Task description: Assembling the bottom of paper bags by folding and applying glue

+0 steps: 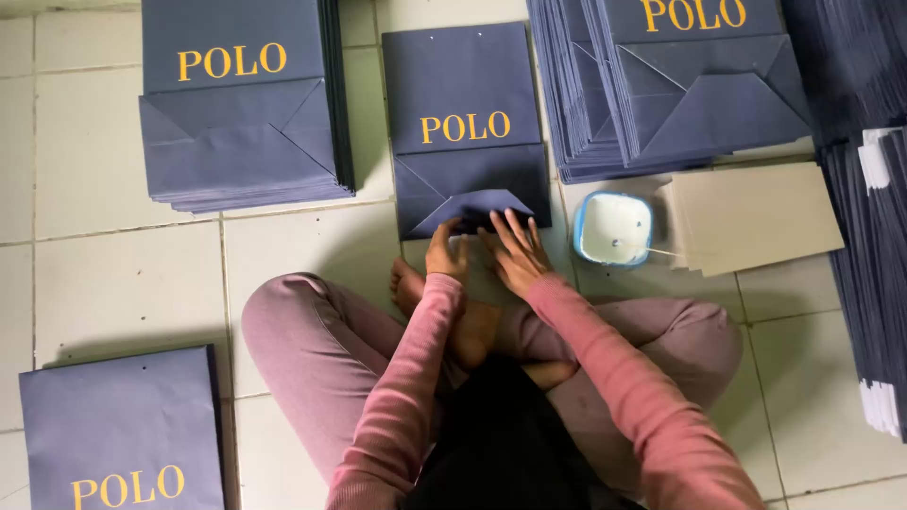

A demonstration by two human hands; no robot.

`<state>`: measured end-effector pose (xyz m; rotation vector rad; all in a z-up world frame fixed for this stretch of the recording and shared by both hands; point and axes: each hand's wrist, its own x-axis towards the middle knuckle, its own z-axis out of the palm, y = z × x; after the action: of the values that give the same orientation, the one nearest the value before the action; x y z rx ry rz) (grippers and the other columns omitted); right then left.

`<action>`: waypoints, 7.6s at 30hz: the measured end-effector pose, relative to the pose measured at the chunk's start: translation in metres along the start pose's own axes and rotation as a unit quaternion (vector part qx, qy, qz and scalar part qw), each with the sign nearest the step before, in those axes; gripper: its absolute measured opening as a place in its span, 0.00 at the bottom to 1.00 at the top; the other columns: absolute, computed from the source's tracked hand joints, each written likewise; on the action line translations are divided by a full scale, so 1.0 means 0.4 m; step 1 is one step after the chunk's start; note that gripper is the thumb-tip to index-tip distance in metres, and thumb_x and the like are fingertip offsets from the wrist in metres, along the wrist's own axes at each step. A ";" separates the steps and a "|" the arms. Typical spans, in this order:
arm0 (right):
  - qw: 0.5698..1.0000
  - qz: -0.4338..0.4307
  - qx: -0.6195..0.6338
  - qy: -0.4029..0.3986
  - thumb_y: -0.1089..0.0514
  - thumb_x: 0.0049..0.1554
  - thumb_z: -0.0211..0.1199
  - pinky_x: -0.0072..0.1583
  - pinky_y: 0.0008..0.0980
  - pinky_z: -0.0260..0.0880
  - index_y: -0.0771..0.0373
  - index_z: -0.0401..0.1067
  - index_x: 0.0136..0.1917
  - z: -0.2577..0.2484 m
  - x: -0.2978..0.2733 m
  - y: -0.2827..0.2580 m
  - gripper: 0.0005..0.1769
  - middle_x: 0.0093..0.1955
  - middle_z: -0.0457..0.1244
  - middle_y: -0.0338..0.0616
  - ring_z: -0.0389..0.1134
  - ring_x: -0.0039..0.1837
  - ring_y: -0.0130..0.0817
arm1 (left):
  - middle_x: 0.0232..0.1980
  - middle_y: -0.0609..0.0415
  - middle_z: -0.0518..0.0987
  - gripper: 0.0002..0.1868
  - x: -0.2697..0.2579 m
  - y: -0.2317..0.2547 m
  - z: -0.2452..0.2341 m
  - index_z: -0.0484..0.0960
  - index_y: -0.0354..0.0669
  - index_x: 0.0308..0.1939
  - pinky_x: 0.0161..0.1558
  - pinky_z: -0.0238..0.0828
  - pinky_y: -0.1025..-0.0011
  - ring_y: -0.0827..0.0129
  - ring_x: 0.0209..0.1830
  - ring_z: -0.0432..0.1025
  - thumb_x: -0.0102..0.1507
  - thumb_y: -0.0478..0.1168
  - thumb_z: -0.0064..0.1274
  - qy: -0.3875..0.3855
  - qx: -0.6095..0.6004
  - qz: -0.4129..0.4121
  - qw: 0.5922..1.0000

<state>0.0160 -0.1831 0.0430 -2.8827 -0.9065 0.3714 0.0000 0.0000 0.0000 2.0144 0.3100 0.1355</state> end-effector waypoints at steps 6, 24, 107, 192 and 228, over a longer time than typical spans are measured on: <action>0.996 0.054 -0.050 0.052 0.40 0.67 0.47 0.81 0.64 0.20 0.41 0.41 0.86 0.088 0.164 0.022 0.38 0.89 0.27 0.42 0.24 0.88 0.48 | 0.76 0.56 0.63 0.26 0.091 -0.007 0.038 0.69 0.58 0.68 0.75 0.53 0.52 0.57 0.78 0.54 0.65 0.43 0.52 0.010 0.293 0.095 0.951; 0.986 0.087 -0.041 0.138 0.34 0.60 0.45 0.79 0.63 0.30 0.41 0.45 0.85 0.152 0.235 0.057 0.42 0.87 0.39 0.51 0.35 0.87 0.53 | 0.86 0.63 0.30 0.36 0.247 -0.050 0.083 0.31 0.60 0.83 0.80 0.15 0.45 0.59 0.85 0.23 0.74 0.64 0.14 -0.185 0.455 0.026 0.871; 0.947 -0.017 0.132 0.291 0.64 0.63 0.58 0.72 0.45 0.60 0.61 0.42 0.85 0.201 0.461 0.025 0.44 0.71 0.64 0.51 0.62 0.68 0.50 | 0.43 0.59 0.79 0.05 0.219 -0.155 -0.063 0.77 0.61 0.43 0.47 0.75 0.55 0.54 0.43 0.76 0.67 0.50 0.51 0.324 0.084 -0.132 0.933; 0.983 0.157 0.011 0.092 0.34 0.68 0.38 0.82 0.54 0.29 0.52 0.30 0.87 0.135 0.292 0.104 0.43 0.87 0.42 0.44 0.35 0.87 0.40 | 0.84 0.41 0.29 0.46 0.070 0.042 -0.143 0.34 0.37 0.80 0.76 0.23 0.33 0.52 0.84 0.25 0.63 0.44 0.39 -0.193 0.473 -0.120 0.851; 0.990 0.074 -0.074 -0.099 0.43 0.70 0.33 0.82 0.50 0.33 0.50 0.20 0.86 0.099 -0.025 0.091 0.40 0.81 0.52 0.54 0.40 0.86 0.46 | 0.83 0.48 0.50 0.50 0.107 -0.110 0.105 0.44 0.44 0.81 0.79 0.33 0.40 0.50 0.81 0.48 0.65 0.63 0.49 -0.093 0.450 0.166 0.872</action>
<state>0.0177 -0.2180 0.0008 -3.1028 -0.7790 0.6405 0.0440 -0.0059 -0.0600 2.9787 -0.1474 -0.0011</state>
